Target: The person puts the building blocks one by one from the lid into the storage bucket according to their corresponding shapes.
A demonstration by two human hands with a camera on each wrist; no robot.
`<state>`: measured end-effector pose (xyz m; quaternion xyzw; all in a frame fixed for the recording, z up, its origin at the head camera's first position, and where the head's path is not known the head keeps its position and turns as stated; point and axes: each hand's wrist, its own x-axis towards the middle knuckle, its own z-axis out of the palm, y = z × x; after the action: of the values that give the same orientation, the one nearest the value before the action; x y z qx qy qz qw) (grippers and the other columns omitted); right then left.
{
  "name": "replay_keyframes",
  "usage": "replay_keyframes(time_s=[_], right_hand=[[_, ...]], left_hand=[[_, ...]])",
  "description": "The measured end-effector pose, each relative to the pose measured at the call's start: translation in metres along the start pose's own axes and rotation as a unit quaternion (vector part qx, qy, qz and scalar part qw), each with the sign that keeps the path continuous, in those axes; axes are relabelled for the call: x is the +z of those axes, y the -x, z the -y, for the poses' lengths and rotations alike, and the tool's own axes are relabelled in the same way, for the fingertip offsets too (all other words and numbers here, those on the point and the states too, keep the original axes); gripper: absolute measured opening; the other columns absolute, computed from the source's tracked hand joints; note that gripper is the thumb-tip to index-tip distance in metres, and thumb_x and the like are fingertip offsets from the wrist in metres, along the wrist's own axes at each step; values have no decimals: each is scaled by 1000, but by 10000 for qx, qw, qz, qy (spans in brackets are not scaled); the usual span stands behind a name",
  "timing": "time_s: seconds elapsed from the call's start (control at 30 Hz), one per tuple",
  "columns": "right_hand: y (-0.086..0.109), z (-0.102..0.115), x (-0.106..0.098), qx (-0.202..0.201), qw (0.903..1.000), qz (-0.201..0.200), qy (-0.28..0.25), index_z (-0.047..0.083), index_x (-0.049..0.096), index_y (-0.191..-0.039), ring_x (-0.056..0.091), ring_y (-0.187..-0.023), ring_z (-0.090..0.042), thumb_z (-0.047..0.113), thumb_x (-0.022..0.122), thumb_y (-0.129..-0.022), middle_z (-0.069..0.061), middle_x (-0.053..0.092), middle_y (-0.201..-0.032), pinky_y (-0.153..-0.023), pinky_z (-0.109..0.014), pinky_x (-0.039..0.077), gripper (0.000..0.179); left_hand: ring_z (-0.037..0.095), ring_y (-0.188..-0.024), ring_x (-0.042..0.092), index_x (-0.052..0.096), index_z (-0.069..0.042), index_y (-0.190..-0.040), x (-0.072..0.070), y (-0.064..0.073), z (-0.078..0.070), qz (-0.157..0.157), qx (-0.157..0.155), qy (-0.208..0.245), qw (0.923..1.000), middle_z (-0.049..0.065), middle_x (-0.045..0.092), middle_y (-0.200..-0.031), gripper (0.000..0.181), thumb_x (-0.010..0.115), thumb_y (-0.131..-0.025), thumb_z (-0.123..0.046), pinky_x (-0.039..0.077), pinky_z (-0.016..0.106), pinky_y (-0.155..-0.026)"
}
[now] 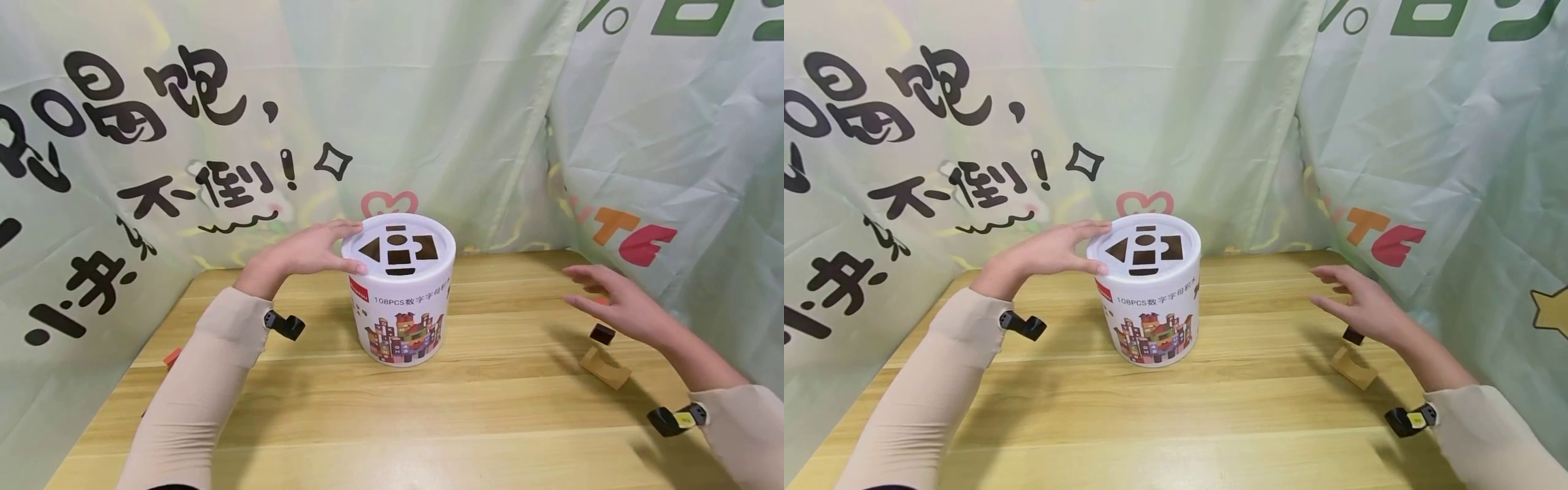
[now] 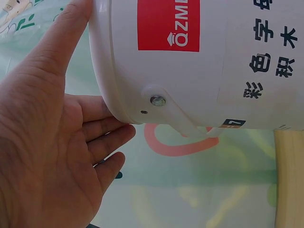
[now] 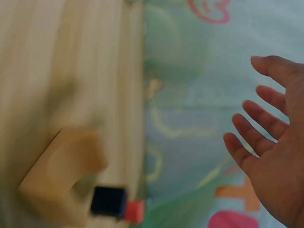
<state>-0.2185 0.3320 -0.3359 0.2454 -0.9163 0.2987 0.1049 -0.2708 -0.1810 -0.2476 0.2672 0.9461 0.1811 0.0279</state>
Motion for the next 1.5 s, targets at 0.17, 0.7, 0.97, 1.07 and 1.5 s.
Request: replay_keyframes(time_s=[0.17, 0.7, 0.97, 1.07, 1.5], right_hand=[[14, -30, 3, 347, 9988, -277, -182, -4, 53, -133, 52, -99, 4, 14, 69, -93, -9, 54, -122, -77, -4, 40, 47], [25, -95, 8, 984, 9947, -275, 98, -13, 50, -129, 54, -104, -52, 19, 72, -91, -34, 54, -120, -70, -8, 40, 54], [20, -114, 10, 1135, 9929, -88, 336, -15, 52, -126, 54, -105, -52, 24, 73, -90, -36, 55, -119, -75, -25, 46, 58], [17, -117, 11, 1261, 9916, 18, 272, -17, 49, -127, 54, -105, -52, 26, 73, -90, -37, 54, -119, -74, -24, 47, 62], [14, -135, 18, 1672, 9855, 217, 188, -15, 49, -127, 57, -88, -16, 31, 70, -92, -27, 62, -106, -61, -22, 49, 62]], left_hand=[[26, -148, 15, 34, -13, -153, -1, 0, -1, 21, 16, 9, 10000, 5, 26, -159, 101, 70, -76, -67, 20, 53, -116], [27, -147, 16, 32, -16, -154, -1, 0, -1, 22, -74, 71, 9999, 4, 24, -160, 102, 69, -76, -69, 22, 54, -114], [27, -147, 17, 31, -16, -155, -1, 0, 1, 35, -67, 29, 10000, 5, 23, -160, 103, 68, -76, -70, 22, 54, -114], [28, -147, 17, 31, -16, -155, -1, 1, 2, 13, -61, 28, 10000, 5, 24, -160, 103, 68, -75, -71, 22, 55, -114], [26, -147, 15, 31, -15, -154, -2, 2, -1, 62, -77, 69, 9999, 4, 23, -161, 102, 70, -76, -68, 19, 53, -116]])
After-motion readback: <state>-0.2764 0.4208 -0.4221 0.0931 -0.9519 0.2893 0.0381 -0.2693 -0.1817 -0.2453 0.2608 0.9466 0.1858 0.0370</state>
